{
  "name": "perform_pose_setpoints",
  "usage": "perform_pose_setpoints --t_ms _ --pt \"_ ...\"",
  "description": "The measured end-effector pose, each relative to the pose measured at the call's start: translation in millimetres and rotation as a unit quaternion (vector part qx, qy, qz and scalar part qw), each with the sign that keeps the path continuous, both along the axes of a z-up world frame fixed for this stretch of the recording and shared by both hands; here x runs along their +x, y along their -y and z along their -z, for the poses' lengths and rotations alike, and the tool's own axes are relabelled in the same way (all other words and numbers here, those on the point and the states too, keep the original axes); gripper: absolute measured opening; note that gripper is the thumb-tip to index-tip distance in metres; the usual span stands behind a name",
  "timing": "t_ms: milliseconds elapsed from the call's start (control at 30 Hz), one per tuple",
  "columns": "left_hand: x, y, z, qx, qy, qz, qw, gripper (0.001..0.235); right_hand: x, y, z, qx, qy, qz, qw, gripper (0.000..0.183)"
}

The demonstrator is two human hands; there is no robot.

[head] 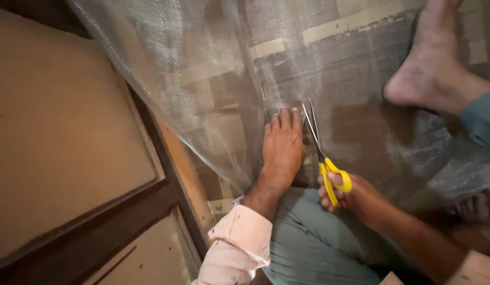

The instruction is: The person sits on the floor and uses yellow-handled scissors to cut a large piece of white mesh fabric. They hold the mesh with one hand and cut along a straight line with the other, separating a strip from the main sheet.

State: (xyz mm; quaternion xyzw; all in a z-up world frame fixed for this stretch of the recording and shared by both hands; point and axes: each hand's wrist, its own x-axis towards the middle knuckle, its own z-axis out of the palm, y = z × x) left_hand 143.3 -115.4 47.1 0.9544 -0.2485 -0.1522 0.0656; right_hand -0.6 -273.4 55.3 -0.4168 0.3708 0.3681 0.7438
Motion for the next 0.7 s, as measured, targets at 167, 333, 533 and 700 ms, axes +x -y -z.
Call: perform_pose_setpoints --t_ms 167,333,533,700 --pt "1 0 5 0.011 0.047 0.012 0.999 0.074 22 -10 29 -0.026 0.056 0.031 0.998 0.048" --pt "4 -2 4 -0.012 0.007 0.008 1.000 0.079 30 -16 47 -0.036 0.067 0.048 0.996 0.048" --pt "6 -4 4 -0.023 0.013 0.011 1.000 0.078 33 -19 56 -0.067 0.095 0.041 0.992 0.046" --pt "8 -7 7 -0.041 -0.014 0.011 0.999 0.081 31 -20 59 -0.095 0.098 0.052 0.989 0.043"
